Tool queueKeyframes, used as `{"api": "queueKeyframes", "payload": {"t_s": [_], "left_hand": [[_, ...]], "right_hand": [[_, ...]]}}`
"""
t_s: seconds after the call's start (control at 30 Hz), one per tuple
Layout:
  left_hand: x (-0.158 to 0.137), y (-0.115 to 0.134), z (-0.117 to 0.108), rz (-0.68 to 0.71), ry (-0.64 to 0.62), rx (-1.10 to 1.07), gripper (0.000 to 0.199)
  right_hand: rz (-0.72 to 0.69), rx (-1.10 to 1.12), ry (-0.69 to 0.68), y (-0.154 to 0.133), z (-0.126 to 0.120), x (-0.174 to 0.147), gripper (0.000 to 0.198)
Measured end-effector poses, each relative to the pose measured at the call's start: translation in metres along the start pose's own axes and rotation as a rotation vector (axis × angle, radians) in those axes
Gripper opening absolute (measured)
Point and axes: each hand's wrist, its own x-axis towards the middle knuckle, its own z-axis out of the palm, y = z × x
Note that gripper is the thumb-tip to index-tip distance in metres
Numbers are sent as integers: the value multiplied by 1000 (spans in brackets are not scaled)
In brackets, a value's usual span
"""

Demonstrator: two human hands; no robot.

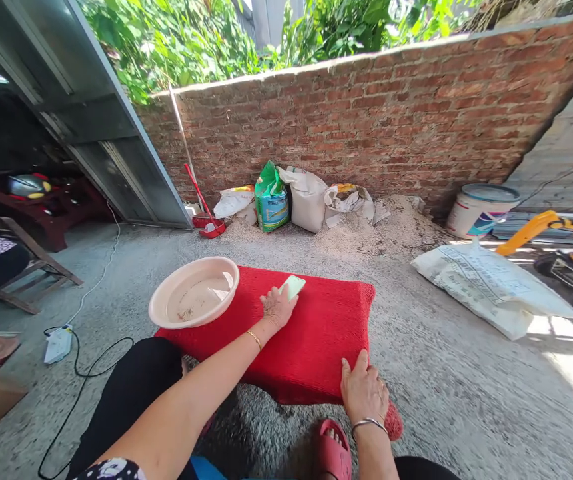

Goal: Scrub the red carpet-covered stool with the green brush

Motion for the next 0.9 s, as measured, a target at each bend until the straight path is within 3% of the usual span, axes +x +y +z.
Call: {"api": "queueKeyframes", "payload": {"t_s": [0.13,0.2,0.27,0.37,0.43,0.53,0.63,0.8,0.9], "left_hand": [[34,-32,-9,-194,18,16,56],[42,-28,-7,-190,20,14,55],[41,-9,0,-153,17,2,55],[25,36,14,-28,-11,-26,55],[7,64,22,139,-48,-39,59],[-17,82,25,367,-83,-55,63],[-24,63,15,334,-85,-51,59],[6,-16,-11,-1,-27,23,53],[23,-46,-15,-159,1,51,53]], "right_hand": [[11,-25,0,-3,-5,-1,55],[12,-27,5,-4,-5,-1,55],[10,-23,1,-3,-5,-1,56],[7,-19,-11,-2,-5,0,56],[2,-21,-13,-2,-5,0,56],[-2,-25,-2,-2,-6,-1,56],[-4,-31,10,-2,-6,-1,55],[14,-28,17,-3,-4,0,55],[18,-18,9,-3,-3,0,55]]}}
